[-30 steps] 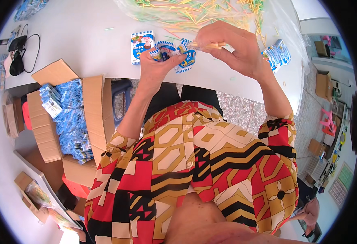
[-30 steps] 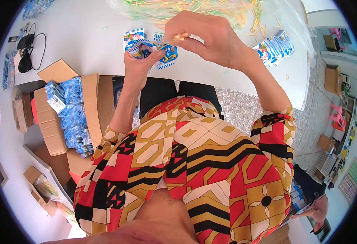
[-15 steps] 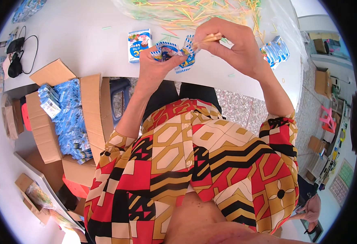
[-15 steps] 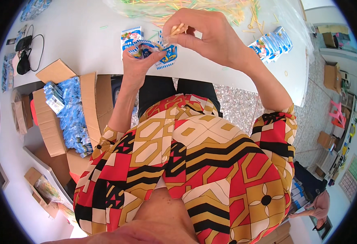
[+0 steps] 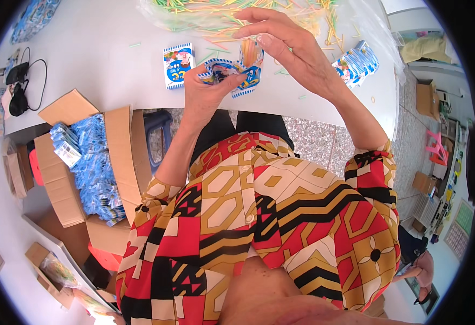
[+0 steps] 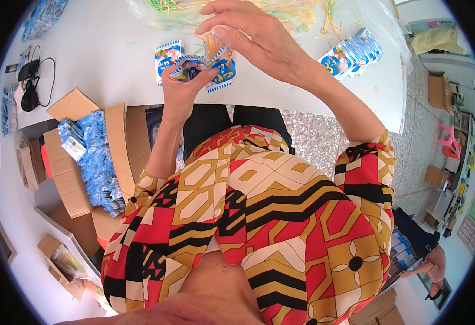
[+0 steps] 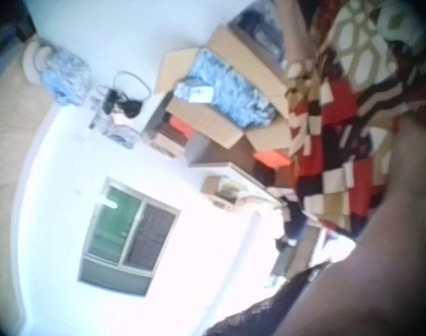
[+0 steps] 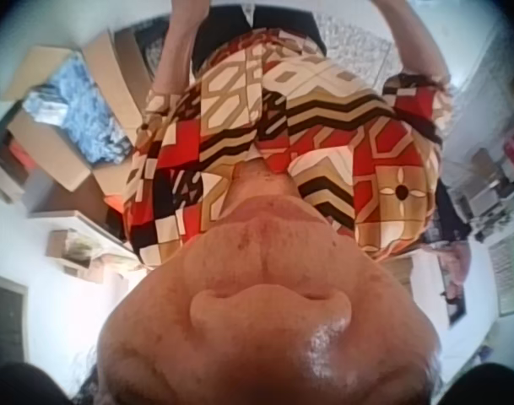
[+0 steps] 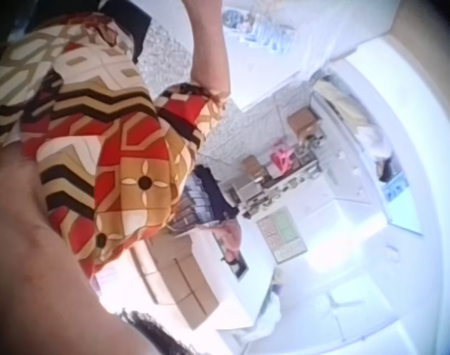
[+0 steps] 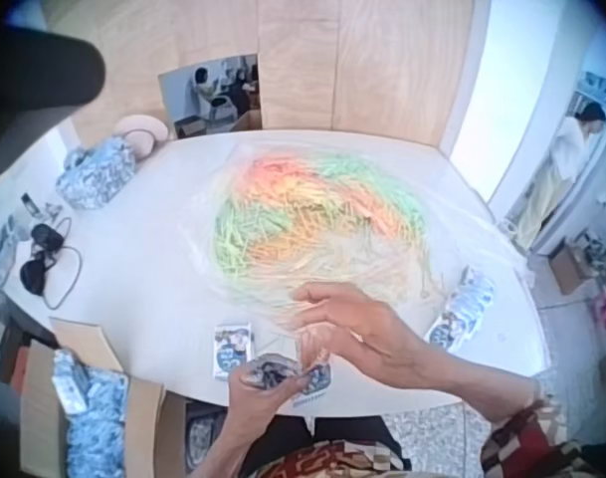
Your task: Packaging colorful plastic strips into individual small plastic bags at a workbench.
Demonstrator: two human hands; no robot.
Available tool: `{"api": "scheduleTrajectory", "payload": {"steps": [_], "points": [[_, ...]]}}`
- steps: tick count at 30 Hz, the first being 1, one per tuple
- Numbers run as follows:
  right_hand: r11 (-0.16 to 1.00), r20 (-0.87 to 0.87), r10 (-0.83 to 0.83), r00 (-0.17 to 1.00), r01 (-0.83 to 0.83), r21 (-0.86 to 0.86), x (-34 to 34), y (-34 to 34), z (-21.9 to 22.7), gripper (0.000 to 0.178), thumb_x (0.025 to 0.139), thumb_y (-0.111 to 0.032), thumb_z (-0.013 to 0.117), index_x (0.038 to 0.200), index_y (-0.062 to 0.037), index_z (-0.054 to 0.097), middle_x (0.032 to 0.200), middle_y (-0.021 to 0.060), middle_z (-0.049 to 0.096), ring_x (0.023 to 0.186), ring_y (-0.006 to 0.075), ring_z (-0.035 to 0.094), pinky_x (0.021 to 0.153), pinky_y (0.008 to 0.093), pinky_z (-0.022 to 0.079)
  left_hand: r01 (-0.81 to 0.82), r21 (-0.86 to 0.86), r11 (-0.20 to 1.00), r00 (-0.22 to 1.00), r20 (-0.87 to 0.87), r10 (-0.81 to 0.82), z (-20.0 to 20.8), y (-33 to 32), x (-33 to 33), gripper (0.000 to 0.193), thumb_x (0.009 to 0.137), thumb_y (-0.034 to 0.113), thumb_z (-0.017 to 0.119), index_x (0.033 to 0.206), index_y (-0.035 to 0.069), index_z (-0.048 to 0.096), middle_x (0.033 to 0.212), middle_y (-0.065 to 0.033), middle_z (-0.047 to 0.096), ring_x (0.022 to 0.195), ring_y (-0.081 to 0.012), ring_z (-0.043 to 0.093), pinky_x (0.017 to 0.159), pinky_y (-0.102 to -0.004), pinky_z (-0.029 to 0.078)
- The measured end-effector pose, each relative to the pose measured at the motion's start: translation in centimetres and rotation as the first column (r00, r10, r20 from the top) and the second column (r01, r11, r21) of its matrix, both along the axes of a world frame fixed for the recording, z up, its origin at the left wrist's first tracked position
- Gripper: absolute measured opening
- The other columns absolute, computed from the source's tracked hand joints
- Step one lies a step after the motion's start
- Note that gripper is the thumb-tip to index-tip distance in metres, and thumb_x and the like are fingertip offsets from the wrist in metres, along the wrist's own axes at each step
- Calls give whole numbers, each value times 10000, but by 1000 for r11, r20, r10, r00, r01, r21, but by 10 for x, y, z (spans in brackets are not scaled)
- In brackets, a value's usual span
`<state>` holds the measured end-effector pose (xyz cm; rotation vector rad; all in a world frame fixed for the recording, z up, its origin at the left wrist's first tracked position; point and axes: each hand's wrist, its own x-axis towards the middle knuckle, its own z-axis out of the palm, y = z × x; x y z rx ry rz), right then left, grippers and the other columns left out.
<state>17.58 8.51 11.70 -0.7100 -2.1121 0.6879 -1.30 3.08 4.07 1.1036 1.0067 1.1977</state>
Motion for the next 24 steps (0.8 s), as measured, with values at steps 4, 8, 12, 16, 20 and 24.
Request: {"api": "scheduleTrajectory", "payload": {"steps": [4,8,12,16,20,24], "points": [[995,-6,55,998,-56,-80,0,-3,-1,287,931,-148,470,1183,-32,545,1150,173,557,1077,277,528,905,359,403,-11,1,1000,1000,-3,11,-3,1,-2,134,751,50,736,850,-10,669,775,-28,656,688,-59,568,631,-200,472],[772,-233,-19,972,-134,-622,6,-1,-20,267,881,-111,548,1139,-47,575,1085,110,574,989,218,529,848,311,424,-30,-20,999,999,42,31,2,0,-1,142,750,48,737,860,-12,668,782,-24,654,692,-55,564,636,-195,469],[921,-20,45,999,-49,-387,16,-5,-39,224,887,-95,576,1098,-27,612,935,32,637,851,98,583,774,235,459,-11,-13,1000,999,39,11,1,2,0,127,757,45,729,853,-12,668,785,-25,654,692,-55,561,639,-194,468],[959,-37,-59,998,47,-278,25,-14,-51,208,896,-77,561,1089,-19,611,876,39,646,826,87,585,749,224,463,43,-108,993,999,23,-41,-4,2,2,125,780,41,699,878,-22,654,783,-49,655,691,-89,596,638,-217,486],[863,-141,-364,921,276,-424,50,-25,-75,178,917,-93,536,1059,-4,593,841,49,640,786,74,586,703,211,465,73,-244,967,996,68,-59,-4,6,7,169,830,106,655,918,-37,632,795,-95,659,695,-145,630,646,-257,505],[733,-38,-564,825,478,-484,90,-41,-122,168,925,-105,521,1043,3,573,827,39,637,767,74,593,691,202,473,83,-362,929,984,179,-19,-11,6,4,210,885,134,575,989,-46,606,875,-136,663,726,-178,640,659,-283,515]]}}
